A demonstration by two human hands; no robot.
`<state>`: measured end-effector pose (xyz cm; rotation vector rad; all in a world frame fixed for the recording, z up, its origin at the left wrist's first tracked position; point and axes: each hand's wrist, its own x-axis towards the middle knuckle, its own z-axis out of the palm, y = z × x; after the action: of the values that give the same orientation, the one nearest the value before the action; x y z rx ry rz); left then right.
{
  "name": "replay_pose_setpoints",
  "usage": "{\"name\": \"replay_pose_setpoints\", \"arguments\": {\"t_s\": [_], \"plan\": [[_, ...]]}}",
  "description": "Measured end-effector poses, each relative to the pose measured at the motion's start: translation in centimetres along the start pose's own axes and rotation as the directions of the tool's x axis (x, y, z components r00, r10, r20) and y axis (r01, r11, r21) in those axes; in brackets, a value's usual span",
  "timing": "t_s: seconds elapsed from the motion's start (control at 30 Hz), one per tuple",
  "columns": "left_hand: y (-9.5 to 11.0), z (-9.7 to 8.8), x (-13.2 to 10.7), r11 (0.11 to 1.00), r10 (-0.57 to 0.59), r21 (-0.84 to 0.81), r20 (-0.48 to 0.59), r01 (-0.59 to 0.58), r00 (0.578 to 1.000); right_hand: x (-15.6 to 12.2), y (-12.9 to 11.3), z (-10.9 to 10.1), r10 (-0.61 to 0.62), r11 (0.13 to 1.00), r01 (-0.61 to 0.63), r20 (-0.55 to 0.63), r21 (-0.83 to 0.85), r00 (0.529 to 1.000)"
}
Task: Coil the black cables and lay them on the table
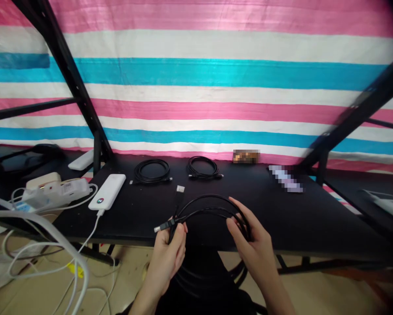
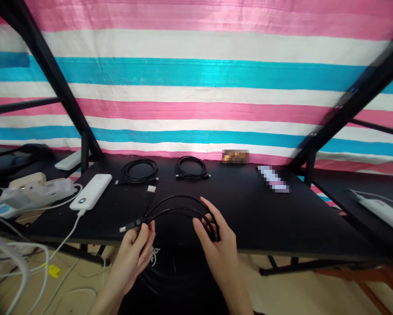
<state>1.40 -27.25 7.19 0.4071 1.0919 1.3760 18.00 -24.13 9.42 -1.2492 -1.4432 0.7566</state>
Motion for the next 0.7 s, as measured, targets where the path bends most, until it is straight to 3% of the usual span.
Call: {"name": "replay_pose_setpoints", "arguments": {"t_s": [0.1,0.27,0.4,0.57,0.7], "plan": [[0.1,-1.0,-0.1,0.994,0.056,0.091,-0.023,-0.053,0.998,0.3,-0.1,0.8,-0.118,0.985,0.122,0.039,-0.120,0.992],[0.9,-1.6,-0.6,0.909,0.068,0.404,0.092,-0.100,0.993,0.5,-1.0,2.0,-0.244,0.916,0.297,0.214,-0.270,0.946],[1.7,-1.2,-0.7,0.853,0.051,0.504,0.170,-0.131,0.984,0.8,-1.6,2.7,-0.325,0.868,0.407,0.293,-0.285,0.899],[2.3,-0.8,-0.1,0.838,0.188,0.469,0.232,-0.280,0.954,1.3,-1.7,3.4,-0.323,0.899,0.393,0.314,-0.192,0.893],[2.5,-0.6,0.8,0.760,0.277,0.541,0.231,-0.360,0.933,1.7,-1.6,3.6,-0.302,0.933,0.343,0.282,-0.110,0.911]]}}
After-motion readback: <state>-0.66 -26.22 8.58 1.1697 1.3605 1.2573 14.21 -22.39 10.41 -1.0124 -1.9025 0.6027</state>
